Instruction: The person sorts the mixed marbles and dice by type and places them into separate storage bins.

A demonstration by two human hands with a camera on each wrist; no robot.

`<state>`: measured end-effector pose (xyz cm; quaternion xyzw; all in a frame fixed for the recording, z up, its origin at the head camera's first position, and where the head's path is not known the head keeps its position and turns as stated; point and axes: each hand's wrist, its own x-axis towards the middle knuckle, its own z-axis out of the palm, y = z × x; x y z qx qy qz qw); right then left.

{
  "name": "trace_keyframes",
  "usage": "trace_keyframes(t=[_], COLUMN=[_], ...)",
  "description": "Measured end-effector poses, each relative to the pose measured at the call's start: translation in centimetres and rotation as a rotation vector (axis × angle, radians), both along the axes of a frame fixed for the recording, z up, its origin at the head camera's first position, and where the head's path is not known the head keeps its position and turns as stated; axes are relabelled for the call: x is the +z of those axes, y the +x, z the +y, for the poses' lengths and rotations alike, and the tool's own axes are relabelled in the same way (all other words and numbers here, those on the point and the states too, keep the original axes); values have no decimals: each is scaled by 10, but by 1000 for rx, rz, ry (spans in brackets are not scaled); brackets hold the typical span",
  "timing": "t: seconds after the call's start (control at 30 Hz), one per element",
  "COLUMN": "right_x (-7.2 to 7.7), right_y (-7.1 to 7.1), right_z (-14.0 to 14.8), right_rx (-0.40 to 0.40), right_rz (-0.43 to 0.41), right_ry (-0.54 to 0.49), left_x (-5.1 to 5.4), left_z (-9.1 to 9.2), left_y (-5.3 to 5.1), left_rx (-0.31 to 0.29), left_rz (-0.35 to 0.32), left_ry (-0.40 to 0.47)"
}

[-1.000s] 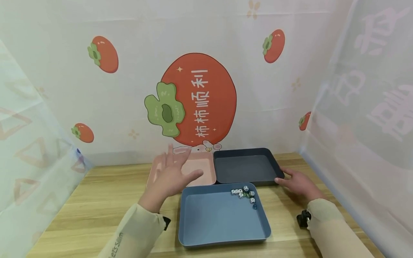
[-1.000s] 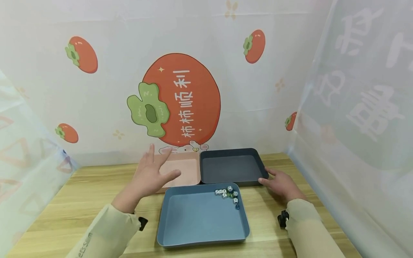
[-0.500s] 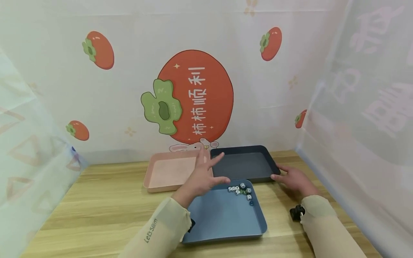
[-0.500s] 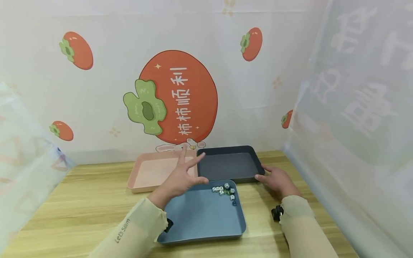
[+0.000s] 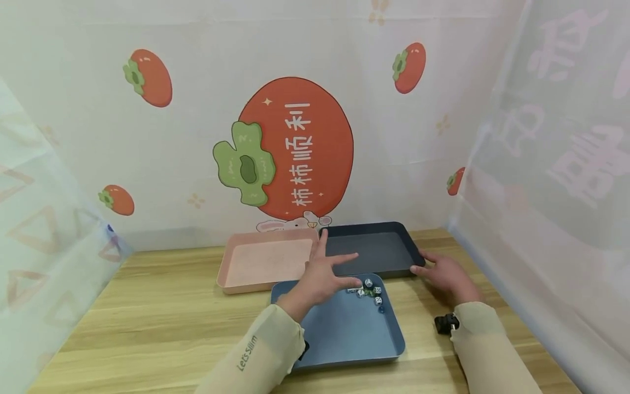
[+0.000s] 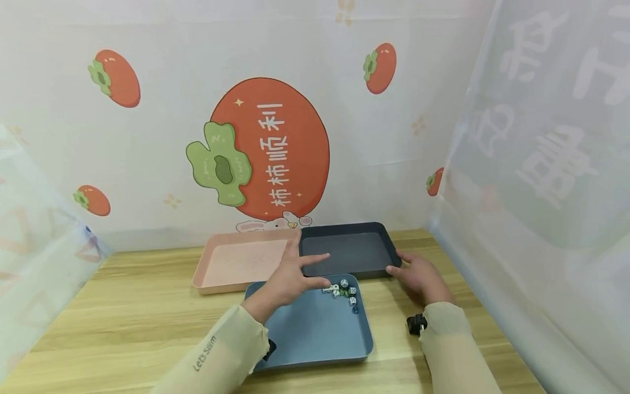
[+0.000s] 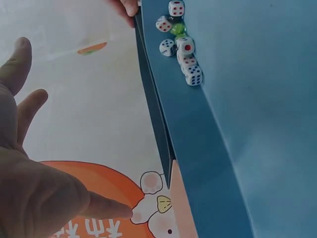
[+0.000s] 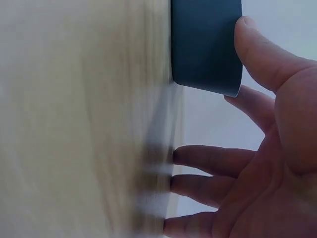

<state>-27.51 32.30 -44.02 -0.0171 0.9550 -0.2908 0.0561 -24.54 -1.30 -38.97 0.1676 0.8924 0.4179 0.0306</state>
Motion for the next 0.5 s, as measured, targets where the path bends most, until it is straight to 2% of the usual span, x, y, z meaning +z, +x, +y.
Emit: trace_keyframes(t=[0.27, 0.5], right_x=[-3, -3], right_y=[5, -2], right_z=[0, 3], right_rx=[6, 26], right_rz=[12, 21], right_ry=[-7, 39], left_x=[-10, -18], left_z=[7, 10], left_y=[-2, -8], left_rx=[-23, 36], left_rz=[21, 22], left_ry=[-94, -207])
